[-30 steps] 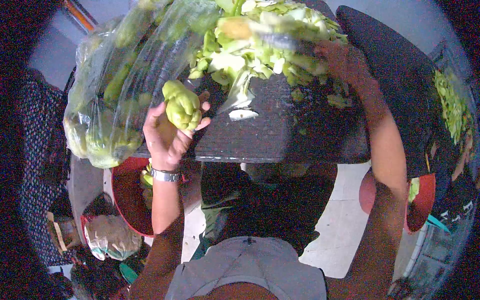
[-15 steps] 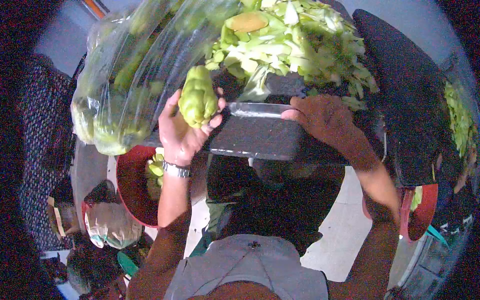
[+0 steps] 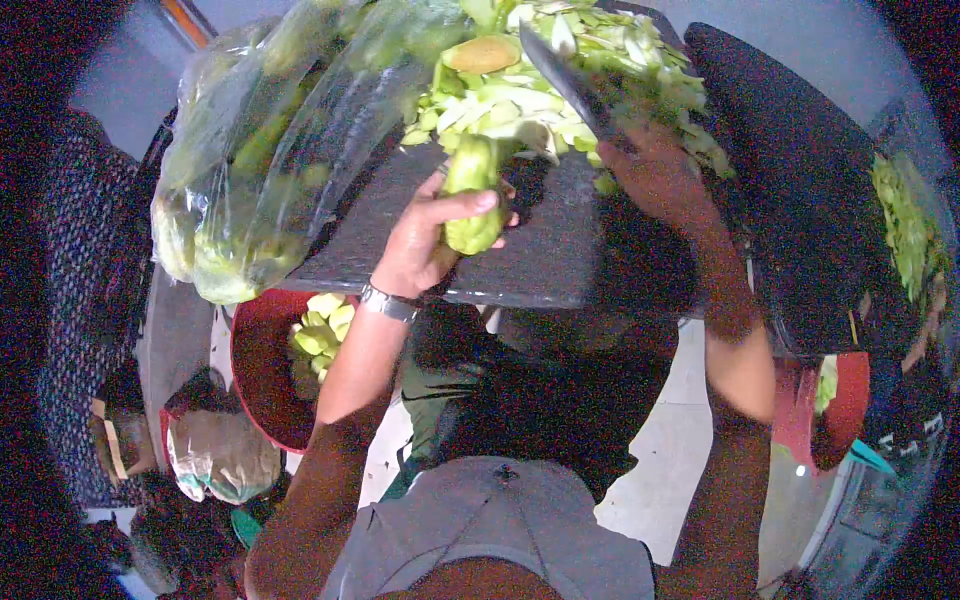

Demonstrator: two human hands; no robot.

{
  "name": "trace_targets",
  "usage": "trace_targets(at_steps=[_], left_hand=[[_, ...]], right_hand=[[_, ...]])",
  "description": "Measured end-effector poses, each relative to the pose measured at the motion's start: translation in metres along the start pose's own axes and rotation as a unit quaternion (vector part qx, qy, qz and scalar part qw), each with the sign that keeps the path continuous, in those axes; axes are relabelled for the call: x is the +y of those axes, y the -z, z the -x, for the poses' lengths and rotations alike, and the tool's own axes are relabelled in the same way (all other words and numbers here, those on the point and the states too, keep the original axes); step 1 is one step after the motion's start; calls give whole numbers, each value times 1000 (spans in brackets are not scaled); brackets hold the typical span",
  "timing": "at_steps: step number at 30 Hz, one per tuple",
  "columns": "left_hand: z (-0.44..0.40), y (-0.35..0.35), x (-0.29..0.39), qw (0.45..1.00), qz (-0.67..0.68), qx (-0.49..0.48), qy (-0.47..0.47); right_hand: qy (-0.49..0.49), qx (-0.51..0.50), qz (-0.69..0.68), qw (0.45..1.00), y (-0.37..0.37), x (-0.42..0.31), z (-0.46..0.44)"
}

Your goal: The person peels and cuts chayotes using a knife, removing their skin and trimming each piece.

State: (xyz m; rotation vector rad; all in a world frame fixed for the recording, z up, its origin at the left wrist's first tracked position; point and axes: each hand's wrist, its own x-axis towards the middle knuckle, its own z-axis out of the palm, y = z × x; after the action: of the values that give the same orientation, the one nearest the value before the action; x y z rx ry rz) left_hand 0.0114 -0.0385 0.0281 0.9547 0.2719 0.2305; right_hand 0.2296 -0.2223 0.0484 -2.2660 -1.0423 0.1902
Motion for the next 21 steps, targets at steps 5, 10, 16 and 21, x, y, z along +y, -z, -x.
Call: trace_targets(at_steps=[5, 10, 16, 21], left_hand=[[-14, -11, -19, 997, -63, -24, -45], [-10, -20, -27, 997, -63, -19, -31], [-7, 3, -55, 969, -147, -22, -198], [-10, 11, -49, 901, -336, -74, -265]], right_hand=[[43, 86, -37, 995, -4, -11, 40], [18, 47, -75, 996, 1, -49, 65], [120, 1, 29, 992, -4, -76, 90], [159, 40, 41, 986, -13, -89, 100]])
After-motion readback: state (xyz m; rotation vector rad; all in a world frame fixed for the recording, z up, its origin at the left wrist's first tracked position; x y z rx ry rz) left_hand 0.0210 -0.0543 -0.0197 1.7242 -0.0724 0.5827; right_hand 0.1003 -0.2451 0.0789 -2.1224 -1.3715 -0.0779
